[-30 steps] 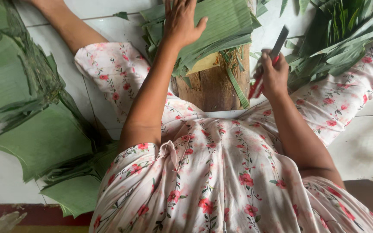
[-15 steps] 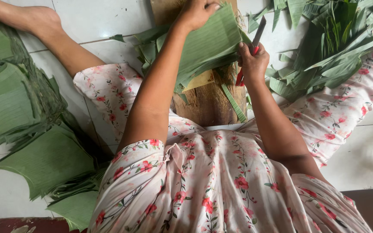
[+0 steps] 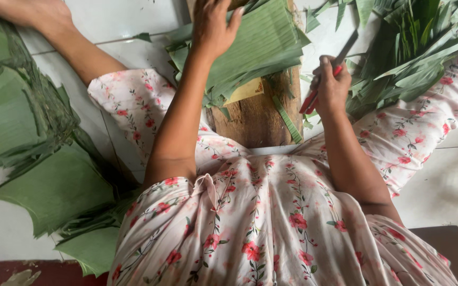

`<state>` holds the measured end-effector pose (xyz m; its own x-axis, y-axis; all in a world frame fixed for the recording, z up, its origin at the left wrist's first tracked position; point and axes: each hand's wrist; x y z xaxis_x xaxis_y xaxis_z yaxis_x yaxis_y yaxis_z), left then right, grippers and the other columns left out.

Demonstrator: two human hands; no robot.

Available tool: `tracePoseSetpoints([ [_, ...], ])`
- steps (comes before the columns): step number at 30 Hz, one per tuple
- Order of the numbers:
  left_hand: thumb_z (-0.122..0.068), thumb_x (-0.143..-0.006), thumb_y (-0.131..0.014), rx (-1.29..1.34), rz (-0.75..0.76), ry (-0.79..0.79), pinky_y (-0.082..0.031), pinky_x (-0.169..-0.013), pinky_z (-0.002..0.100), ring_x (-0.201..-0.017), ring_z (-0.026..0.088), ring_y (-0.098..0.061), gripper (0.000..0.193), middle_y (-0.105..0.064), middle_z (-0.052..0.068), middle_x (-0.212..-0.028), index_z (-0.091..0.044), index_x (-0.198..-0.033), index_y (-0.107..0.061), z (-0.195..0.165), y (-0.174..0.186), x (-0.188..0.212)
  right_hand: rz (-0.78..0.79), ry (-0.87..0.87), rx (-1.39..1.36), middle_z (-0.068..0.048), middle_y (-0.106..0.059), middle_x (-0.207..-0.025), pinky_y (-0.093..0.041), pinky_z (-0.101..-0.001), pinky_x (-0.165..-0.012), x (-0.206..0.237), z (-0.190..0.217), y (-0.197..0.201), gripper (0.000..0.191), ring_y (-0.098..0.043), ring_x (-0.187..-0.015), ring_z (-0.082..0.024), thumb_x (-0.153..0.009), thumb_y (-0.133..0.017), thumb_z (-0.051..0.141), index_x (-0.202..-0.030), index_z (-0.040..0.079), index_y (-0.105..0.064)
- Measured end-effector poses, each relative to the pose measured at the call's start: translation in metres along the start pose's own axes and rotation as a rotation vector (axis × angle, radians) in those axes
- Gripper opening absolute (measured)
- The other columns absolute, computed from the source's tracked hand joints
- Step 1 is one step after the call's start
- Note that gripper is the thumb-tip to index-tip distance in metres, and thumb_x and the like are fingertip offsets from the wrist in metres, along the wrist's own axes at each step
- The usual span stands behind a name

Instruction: The person sits on the floor and trims banana leaves to size, using a small knife and a cardboard template on a wooden board. They hold each leaf against the template, cut off the excess edges, place the trimmed leaf on a finished pile, and move cut scraps aside.

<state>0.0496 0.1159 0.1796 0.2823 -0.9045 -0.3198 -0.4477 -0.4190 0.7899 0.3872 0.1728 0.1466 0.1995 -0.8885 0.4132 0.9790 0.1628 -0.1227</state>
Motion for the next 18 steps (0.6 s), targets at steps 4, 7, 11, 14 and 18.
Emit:
tracePoseSetpoints([
  [4,-0.029,-0.104,-0.066,-0.207,-0.085,0.115,-0.027,-0.122,0.061,-0.149,0.035,-0.038,0.043,-0.045,0.015,-0.159,-0.014,-0.144,-0.059,-0.001,0.017,0.059,0.091,-0.123,0.055,-0.008,-0.071,-0.087,-0.048,-0.0260,-0.050,0.034,-0.028,-0.007,0.026,-0.056,-0.057,-0.011,-0.104,-0.061,0.014,-0.124,-0.002,-0.066],
  [7,-0.036,-0.104,-0.062,-0.316,0.000,0.255,-0.015,-0.123,0.070,-0.155,0.033,-0.025,0.049,-0.034,0.009,-0.165,-0.019,-0.150,-0.054,0.000,0.004,0.083,0.255,-0.070,0.267,-0.009,-0.073,-0.101,-0.051,-0.0291,-0.057,0.072,-0.055,-0.038,0.037,-0.058,-0.067,-0.011,-0.102,-0.061,0.011,-0.136,-0.002,-0.062],
  [11,-0.046,-0.104,-0.052,-0.304,0.144,0.454,-0.006,-0.119,0.074,-0.155,0.029,-0.023,0.051,-0.034,0.000,-0.164,-0.029,-0.152,-0.048,0.004,-0.021,0.092,0.278,0.109,0.913,-0.026,-0.070,-0.084,-0.055,-0.0426,-0.067,0.097,-0.064,-0.072,0.069,-0.063,-0.066,-0.032,-0.092,-0.066,0.013,-0.155,-0.001,-0.041],
  [14,-0.047,-0.106,-0.048,-0.288,0.105,0.445,-0.008,-0.122,0.072,-0.158,0.026,-0.022,0.049,-0.033,-0.005,-0.167,-0.034,-0.153,-0.047,0.007,-0.030,0.096,0.137,1.151,1.060,-0.032,-0.064,-0.115,-0.059,-0.0350,-0.084,0.103,-0.070,-0.080,0.076,-0.069,-0.096,-0.040,-0.094,-0.069,0.018,-0.156,-0.004,-0.031],
  [18,-0.046,-0.107,-0.048,-0.280,0.040,0.396,-0.009,-0.123,0.071,-0.157,0.025,-0.021,0.047,-0.032,-0.005,-0.166,-0.034,-0.152,-0.049,0.008,-0.029,0.096,0.270,0.341,0.946,-0.026,-0.071,-0.100,-0.058,-0.0444,-0.076,0.093,-0.090,-0.074,0.071,-0.070,-0.080,-0.033,-0.094,-0.070,0.010,-0.156,-0.002,-0.037],
])
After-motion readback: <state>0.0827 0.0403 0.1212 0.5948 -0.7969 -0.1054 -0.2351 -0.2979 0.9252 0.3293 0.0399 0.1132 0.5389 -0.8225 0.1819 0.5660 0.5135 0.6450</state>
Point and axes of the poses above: each hand's wrist, its own x-axis away from the middle knuckle, its own y-axis out of the back of the hand, z = x × y
